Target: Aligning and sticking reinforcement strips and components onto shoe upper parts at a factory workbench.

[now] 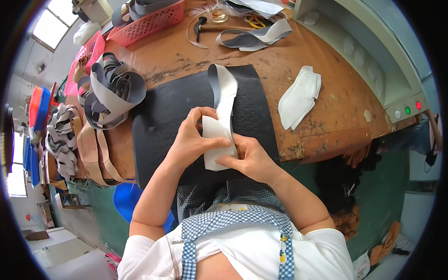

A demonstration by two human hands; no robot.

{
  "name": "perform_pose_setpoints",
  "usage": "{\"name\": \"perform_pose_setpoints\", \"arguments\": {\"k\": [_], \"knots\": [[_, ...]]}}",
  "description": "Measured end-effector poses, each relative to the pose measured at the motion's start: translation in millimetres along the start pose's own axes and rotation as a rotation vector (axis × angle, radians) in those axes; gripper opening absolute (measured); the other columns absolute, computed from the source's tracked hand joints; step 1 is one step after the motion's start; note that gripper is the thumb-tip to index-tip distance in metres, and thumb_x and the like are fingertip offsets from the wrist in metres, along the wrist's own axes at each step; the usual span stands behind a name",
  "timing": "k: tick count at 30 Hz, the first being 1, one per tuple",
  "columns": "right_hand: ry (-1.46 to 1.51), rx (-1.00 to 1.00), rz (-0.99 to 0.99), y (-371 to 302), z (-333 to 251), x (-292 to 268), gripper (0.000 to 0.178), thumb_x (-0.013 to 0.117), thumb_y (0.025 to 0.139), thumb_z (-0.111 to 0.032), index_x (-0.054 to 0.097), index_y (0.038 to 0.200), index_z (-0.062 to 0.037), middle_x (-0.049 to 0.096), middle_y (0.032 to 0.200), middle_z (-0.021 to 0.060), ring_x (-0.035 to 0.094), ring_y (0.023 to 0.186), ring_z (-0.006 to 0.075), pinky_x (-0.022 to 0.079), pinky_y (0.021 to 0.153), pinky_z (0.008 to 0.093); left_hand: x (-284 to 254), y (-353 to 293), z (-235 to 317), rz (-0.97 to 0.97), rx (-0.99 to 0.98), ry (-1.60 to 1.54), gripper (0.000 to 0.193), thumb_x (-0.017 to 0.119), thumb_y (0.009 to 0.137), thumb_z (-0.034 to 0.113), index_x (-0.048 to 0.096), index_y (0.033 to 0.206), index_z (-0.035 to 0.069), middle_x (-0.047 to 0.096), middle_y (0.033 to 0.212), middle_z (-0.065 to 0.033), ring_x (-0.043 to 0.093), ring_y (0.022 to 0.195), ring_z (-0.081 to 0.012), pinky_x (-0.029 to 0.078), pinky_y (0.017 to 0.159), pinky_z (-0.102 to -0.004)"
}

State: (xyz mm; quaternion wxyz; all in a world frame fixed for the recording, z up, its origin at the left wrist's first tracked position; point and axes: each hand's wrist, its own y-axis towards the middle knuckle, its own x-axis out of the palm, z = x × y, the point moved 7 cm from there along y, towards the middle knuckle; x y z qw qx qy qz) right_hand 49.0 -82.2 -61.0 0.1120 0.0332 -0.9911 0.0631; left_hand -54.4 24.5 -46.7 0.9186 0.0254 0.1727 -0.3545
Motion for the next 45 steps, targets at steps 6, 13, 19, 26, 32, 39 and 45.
{"name": "perform_pose_setpoints", "arguments": {"k": [6,13,19,26,32,39,45], "knots": [[-0.010,-0.003,-0.147,-5,-10,-2,0.043,0.071,0.091,-0.004,0.056,0.131,0.0030,0.068,0.112,0.0061,0.065,0.102,0.0104,0.055,0.087,0.0277,16,-9,-1,-0.160,-0.122,-0.374,0.081,0.093,0.067,0.029,0.052,0.127,-0.007,0.065,0.111,-0.0150,0.064,0.107,-0.0225,0.056,0.087,-0.0357],[0.070,-0.006,0.083,7,-13,-6,0.017,0.074,0.092,-0.010,0.067,0.101,0.0027,0.071,0.093,0.0033,0.065,0.086,0.0070,0.054,0.078,0.0248,-5,-25,1,0.085,-0.196,-0.581,0.030,0.078,0.088,0.021,0.071,0.102,-0.004,0.073,0.090,-0.0079,0.069,0.083,-0.0149,0.056,0.073,-0.0301],[-0.286,-0.213,0.237,2,-55,-13,0.018,0.075,0.092,-0.015,0.067,0.092,0.0003,0.068,0.083,0.0007,0.061,0.078,0.0045,0.050,0.072,0.0210,-24,-26,-4,0.091,-0.249,-0.957,0.035,0.067,0.098,0.023,0.061,0.120,-0.003,0.070,0.112,-0.0124,0.070,0.099,-0.0224,0.059,0.084,-0.0355],[-0.142,-0.198,0.214,16,-59,-23,0.015,0.072,0.095,-0.013,0.064,0.089,-0.0013,0.062,0.078,-0.0042,0.054,0.072,0.0020,0.046,0.065,0.0203,-38,-18,6,0.111,-0.222,-0.902,0.040,0.053,0.105,0.034,0.062,0.118,-0.002,0.071,0.110,-0.0139,0.071,0.099,-0.0231,0.061,0.084,-0.0396],[-0.477,-0.211,0.311,34,-82,0,0.028,0.070,0.097,-0.027,0.063,0.087,-0.0011,0.058,0.071,-0.0035,0.049,0.067,0.0016,0.042,0.058,0.0212,-32,-6,1,0.151,-0.199,-0.705,0.052,0.049,0.105,0.043,0.060,0.118,-0.006,0.072,0.104,-0.0162,0.074,0.093,-0.0245,0.064,0.075,-0.0392],[-0.313,-0.232,0.212,49,-71,4,0.036,0.072,0.095,-0.035,0.060,0.080,-0.0048,0.052,0.068,-0.0054,0.044,0.064,0.0001,0.037,0.055,0.0195,-42,-1,-9,0.269,-0.227,-0.972,0.043,0.061,0.099,0.037,0.062,0.118,-0.002,0.072,0.105,-0.0141,0.074,0.094,-0.0233,0.063,0.080,-0.0355],[-0.162,-0.274,0.230,45,-67,1,0.042,0.063,0.102,-0.035,0.051,0.073,-0.0080,0.042,0.065,-0.0090,0.034,0.062,0.0002,0.030,0.052,0.0215,-63,-3,-13,0.196,-0.130,-1.026,0.032,0.066,0.098,0.028,0.069,0.104,-0.003,0.074,0.095,-0.0135,0.075,0.084,-0.0211,0.063,0.075,-0.0327]]}}
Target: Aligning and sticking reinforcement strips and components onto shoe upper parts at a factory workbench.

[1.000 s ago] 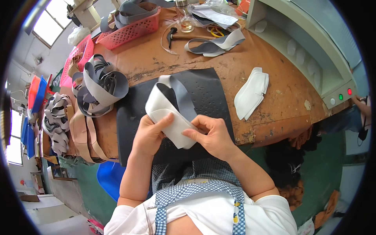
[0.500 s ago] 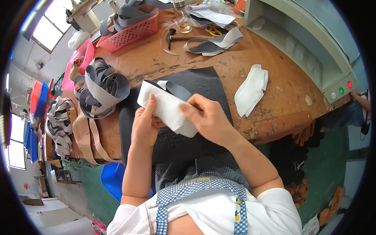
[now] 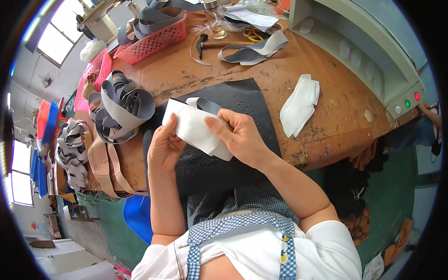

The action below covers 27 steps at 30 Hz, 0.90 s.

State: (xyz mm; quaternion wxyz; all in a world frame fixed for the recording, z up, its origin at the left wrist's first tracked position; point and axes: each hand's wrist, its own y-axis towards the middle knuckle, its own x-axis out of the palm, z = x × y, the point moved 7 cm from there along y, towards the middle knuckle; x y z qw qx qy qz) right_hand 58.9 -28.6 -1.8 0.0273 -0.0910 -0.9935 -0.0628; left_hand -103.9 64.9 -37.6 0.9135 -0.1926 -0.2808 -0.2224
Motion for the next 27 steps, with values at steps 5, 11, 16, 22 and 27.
{"name": "perform_pose_setpoints", "arguments": {"k": [5,11,16,22,27], "knots": [[-0.121,-0.107,0.109,8,-10,0,0.045,0.057,0.105,-0.035,0.048,0.071,-0.0071,0.039,0.063,-0.0078,0.032,0.061,0.0016,0.029,0.051,0.0230,33,-13,-9,-0.142,-0.099,-0.003,0.038,0.059,0.103,0.030,0.062,0.121,-0.003,0.069,0.114,-0.0121,0.071,0.097,-0.0218,0.059,0.087,-0.0391],[-0.199,-0.161,0.222,12,-6,2,0.047,0.056,0.105,-0.036,0.054,0.074,-0.0009,0.044,0.062,-0.0040,0.037,0.060,0.0032,0.033,0.050,0.0254,37,-35,-20,-0.152,-0.003,0.267,0.026,0.075,0.092,0.014,0.070,0.109,-0.005,0.072,0.102,-0.0093,0.069,0.094,-0.0149,0.057,0.084,-0.0301],[-0.259,-0.165,0.270,19,-5,-2,0.048,0.055,0.105,-0.036,0.057,0.077,0.0024,0.048,0.062,-0.0019,0.038,0.060,0.0041,0.035,0.050,0.0268,42,-42,-15,-0.129,0.083,0.339,0.029,0.074,0.090,0.006,0.066,0.115,-0.007,0.071,0.107,-0.0109,0.068,0.096,-0.0148,0.056,0.087,-0.0305],[0.190,0.014,0.057,23,-1,8,0.039,0.056,0.105,-0.034,0.064,0.086,-0.0009,0.059,0.073,-0.0038,0.049,0.067,0.0027,0.042,0.061,0.0226,26,-38,-3,-0.073,0.131,0.135,0.027,0.065,0.091,-0.002,0.062,0.118,-0.006,0.068,0.104,-0.0101,0.067,0.095,-0.0175,0.055,0.089,-0.0319],[0.196,0.019,-0.030,14,-3,14,0.027,0.060,0.103,-0.027,0.065,0.094,-0.0029,0.063,0.085,-0.0033,0.055,0.080,0.0021,0.045,0.072,0.0199,28,-41,0,-0.116,0.140,-0.024,0.033,0.068,0.091,0.001,0.059,0.122,-0.004,0.066,0.112,-0.0090,0.064,0.102,-0.0152,0.051,0.093,-0.0300]]}}
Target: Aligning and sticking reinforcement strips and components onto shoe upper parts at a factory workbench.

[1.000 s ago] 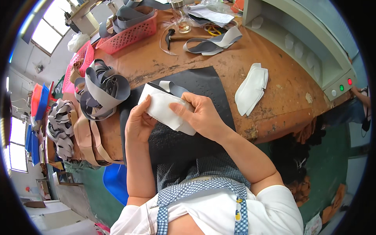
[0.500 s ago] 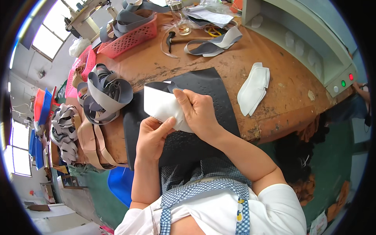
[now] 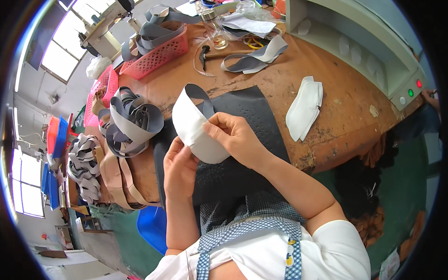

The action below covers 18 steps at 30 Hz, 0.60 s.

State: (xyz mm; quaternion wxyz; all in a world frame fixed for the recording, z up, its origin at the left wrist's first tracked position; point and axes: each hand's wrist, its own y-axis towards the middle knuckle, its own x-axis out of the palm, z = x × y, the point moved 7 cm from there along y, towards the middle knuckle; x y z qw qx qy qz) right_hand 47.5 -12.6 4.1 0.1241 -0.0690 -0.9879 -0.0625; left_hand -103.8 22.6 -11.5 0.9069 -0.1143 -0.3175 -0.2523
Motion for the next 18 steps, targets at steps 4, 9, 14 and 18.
{"name": "perform_pose_setpoints", "arguments": {"k": [4,9,14,18], "knots": [[-0.067,-0.026,0.001,-4,5,1,0.024,0.061,0.103,-0.026,0.065,0.095,-0.0033,0.063,0.085,-0.0031,0.055,0.080,0.0022,0.045,0.074,0.0212,-4,-6,-2,0.133,0.119,0.155,0.028,0.074,0.090,0.003,0.064,0.116,-0.003,0.069,0.104,-0.0071,0.066,0.093,-0.0127,0.052,0.086,-0.0257],[0.054,0.064,-0.067,-7,9,-2,0.026,0.059,0.104,-0.025,0.063,0.091,-0.0024,0.058,0.079,-0.0044,0.050,0.074,0.0023,0.042,0.064,0.0201,-9,-3,-2,0.098,0.084,0.168,0.020,0.076,0.088,0.002,0.068,0.106,-0.004,0.073,0.095,-0.0072,0.068,0.085,-0.0116,0.053,0.081,-0.0241],[-0.138,0.032,0.004,1,5,-12,0.030,0.061,0.103,-0.027,0.062,0.085,-0.0027,0.053,0.073,-0.0058,0.045,0.067,0.0018,0.036,0.056,0.0216,-8,-2,-8,0.002,0.004,0.290,0.019,0.077,0.085,0.000,0.070,0.103,-0.004,0.073,0.093,-0.0073,0.068,0.085,-0.0120,0.053,0.081,-0.0249],[-0.200,-0.076,0.126,1,3,-15,0.030,0.065,0.100,-0.024,0.062,0.079,-0.0023,0.052,0.065,-0.0051,0.045,0.063,0.0016,0.037,0.054,0.0231,-1,-2,-13,-0.028,-0.047,0.210,0.026,0.077,0.085,0.000,0.068,0.109,-0.004,0.072,0.099,-0.0070,0.067,0.089,-0.0118,0.054,0.083,-0.0265]]}}
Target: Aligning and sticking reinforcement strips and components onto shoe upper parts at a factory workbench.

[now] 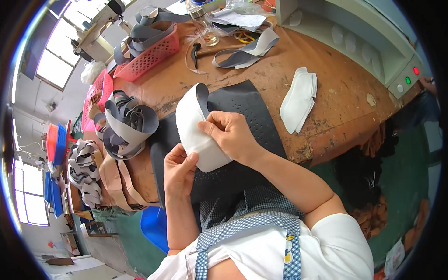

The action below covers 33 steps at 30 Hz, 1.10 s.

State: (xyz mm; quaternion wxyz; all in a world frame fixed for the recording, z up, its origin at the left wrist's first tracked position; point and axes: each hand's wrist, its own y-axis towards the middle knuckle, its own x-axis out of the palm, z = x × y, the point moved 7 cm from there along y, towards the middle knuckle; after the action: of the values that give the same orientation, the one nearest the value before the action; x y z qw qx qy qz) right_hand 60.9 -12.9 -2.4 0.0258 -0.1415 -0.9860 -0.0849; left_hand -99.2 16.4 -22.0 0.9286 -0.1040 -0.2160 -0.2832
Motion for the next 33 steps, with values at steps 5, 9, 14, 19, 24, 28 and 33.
{"name": "perform_pose_setpoints", "arguments": {"k": [5,9,14,19,24,28,33], "knots": [[-0.260,-0.188,0.104,-15,-22,0,0.036,0.066,0.098,-0.018,0.058,0.067,-0.0029,0.054,0.060,-0.0007,0.044,0.053,0.0034,0.035,0.045,0.0253,9,-13,10,-0.048,0.041,0.116,0.039,0.075,0.090,0.005,0.061,0.124,-0.005,0.070,0.111,-0.0073,0.066,0.101,-0.0139,0.054,0.089,-0.0309],[-0.289,-0.397,0.185,-14,-56,-47,0.060,0.022,0.110,-0.046,0.061,0.099,-0.0022,0.065,0.092,0.0104,0.060,0.081,0.0149,0.049,0.076,0.0293,45,-54,52,-0.444,-0.025,-0.284,0.058,0.079,0.082,0.002,0.055,0.134,-0.009,0.067,0.123,-0.0169,0.065,0.113,-0.0228,0.050,0.100,-0.0411],[0.696,0.464,-0.225,-75,-12,26,0.089,0.026,0.099,-0.072,0.066,0.102,0.0082,0.071,0.103,0.0205,0.068,0.091,0.0245,0.051,0.079,0.0358,53,-66,71,-0.628,-0.066,-0.301,0.068,0.083,0.077,0.001,0.053,0.137,-0.008,0.069,0.121,-0.0163,0.067,0.109,-0.0208,0.051,0.096,-0.0355],[1.138,-0.119,-1.239,-63,-38,26,0.041,0.063,0.096,-0.029,0.067,0.093,0.0113,0.068,0.076,0.0326,0.068,0.056,0.0335,0.051,0.046,0.0404,22,-45,75,-0.355,0.050,0.160,0.028,0.069,0.089,-0.005,0.069,0.117,-0.003,0.074,0.098,-0.0110,0.066,0.092,-0.0099,0.056,0.081,-0.0272],[-0.433,-0.202,-0.029,18,-1,-32,0.034,0.049,0.104,-0.015,0.060,0.132,0.0004,0.070,0.083,0.0101,0.061,0.053,0.0128,0.045,0.045,0.0260,-17,-43,128,0.471,0.935,1.324,0.053,0.060,0.074,-0.015,0.065,0.124,0.002,0.068,0.120,-0.0192,0.069,0.108,-0.0326,0.057,0.085,-0.0371],[-1.215,-0.368,0.050,121,29,-20,0.040,0.055,0.095,-0.009,0.059,0.135,-0.0069,0.069,0.081,0.0234,0.068,0.075,0.0399,0.052,0.067,0.0436,-2,-26,128,0.449,1.241,1.543,0.065,0.066,0.076,-0.003,0.050,0.138,0.006,0.048,0.147,-0.0211,0.053,0.130,-0.0360,0.046,0.105,-0.0470],[-0.933,-0.678,-0.071,221,57,-21,0.047,0.055,0.093,-0.004,0.055,0.139,-0.0111,0.068,0.090,0.0246,0.068,0.088,0.0409,0.053,0.079,0.0435,-8,-8,78,-0.025,1.048,1.748,0.079,0.079,0.075,0.018,0.044,0.146,0.010,0.037,0.154,-0.0196,0.038,0.142,-0.0348,0.032,0.116,-0.0545]]}}
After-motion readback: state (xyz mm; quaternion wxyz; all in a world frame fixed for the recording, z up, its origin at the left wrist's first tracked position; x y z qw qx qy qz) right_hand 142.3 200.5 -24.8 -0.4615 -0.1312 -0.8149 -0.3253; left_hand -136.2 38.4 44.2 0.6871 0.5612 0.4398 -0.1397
